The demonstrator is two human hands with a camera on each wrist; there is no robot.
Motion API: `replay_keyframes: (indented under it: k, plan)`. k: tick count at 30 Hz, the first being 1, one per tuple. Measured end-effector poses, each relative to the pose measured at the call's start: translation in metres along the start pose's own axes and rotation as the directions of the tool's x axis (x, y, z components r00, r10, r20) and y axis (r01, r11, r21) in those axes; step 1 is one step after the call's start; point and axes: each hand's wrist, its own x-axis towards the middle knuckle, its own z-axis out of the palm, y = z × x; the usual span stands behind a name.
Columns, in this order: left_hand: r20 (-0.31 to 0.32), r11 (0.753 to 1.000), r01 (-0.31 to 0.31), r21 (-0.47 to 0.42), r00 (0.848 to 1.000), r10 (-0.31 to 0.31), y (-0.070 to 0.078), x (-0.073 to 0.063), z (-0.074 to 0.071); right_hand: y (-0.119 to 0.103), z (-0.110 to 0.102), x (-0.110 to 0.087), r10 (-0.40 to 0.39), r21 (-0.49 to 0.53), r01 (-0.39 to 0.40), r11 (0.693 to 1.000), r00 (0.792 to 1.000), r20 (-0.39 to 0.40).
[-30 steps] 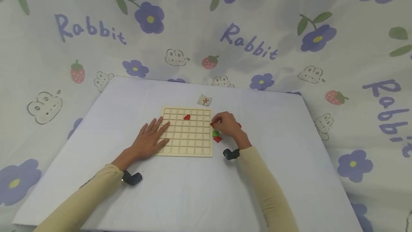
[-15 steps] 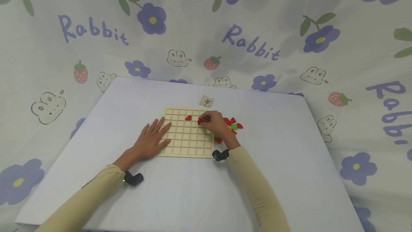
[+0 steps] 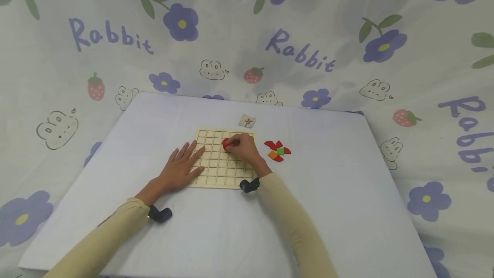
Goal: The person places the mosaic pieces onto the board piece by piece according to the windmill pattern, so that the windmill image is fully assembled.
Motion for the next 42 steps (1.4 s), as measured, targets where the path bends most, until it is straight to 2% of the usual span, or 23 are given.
replay_keyframes:
  k: [7,10,16,20,24,28,32,38,42]
  plan:
    - [-0.006,1.0,-0.003,0.0,1.0,0.003,0.0,-0.001,0.0,-0.007,0.01,0.003,0.081,-0.067,-0.086,0.994,0.994,-0.072]
    - [-0.007,1.0,-0.003,0.001,1.0,0.003,0.0,0.0,0.001,-0.008,0.012,0.003,0.082,-0.115,-0.092,0.989,0.993,-0.09]
    - [-0.018,1.0,-0.016,0.008,1.0,0.016,-0.004,0.001,0.004,-0.006,0.014,0.002,-0.03,-0.216,0.014,0.976,0.997,-0.069]
    - [-0.014,1.0,-0.019,0.007,1.0,0.02,-0.006,0.0,0.005,-0.003,0.019,0.003,-0.119,-0.223,0.105,0.969,0.992,-0.05]
    - [-0.031,1.0,-0.029,0.001,0.999,0.029,-0.006,-0.001,0.006,0.0,0.025,0.004,-0.167,-0.241,0.143,0.96,0.983,-0.081]
    - [-0.042,0.999,-0.035,-0.003,0.999,0.035,-0.004,0.0,0.006,0.002,0.026,0.005,-0.153,-0.268,0.122,0.956,0.984,-0.096]
    - [-0.018,1.0,-0.017,0.012,1.0,0.017,-0.004,0.001,0.008,0.001,0.022,0.001,-0.112,-0.269,0.081,0.96,0.989,-0.1]
    - [-0.019,1.0,-0.013,0.021,1.0,0.014,-0.004,0.002,0.008,0.003,0.002,-0.008,-0.069,-0.25,0.032,0.968,0.988,-0.139]
    - [-0.03,1.0,-0.021,0.021,0.999,0.021,-0.005,0.002,0.008,0.019,-0.016,-0.013,-0.046,-0.285,-0.003,0.958,0.985,-0.167]
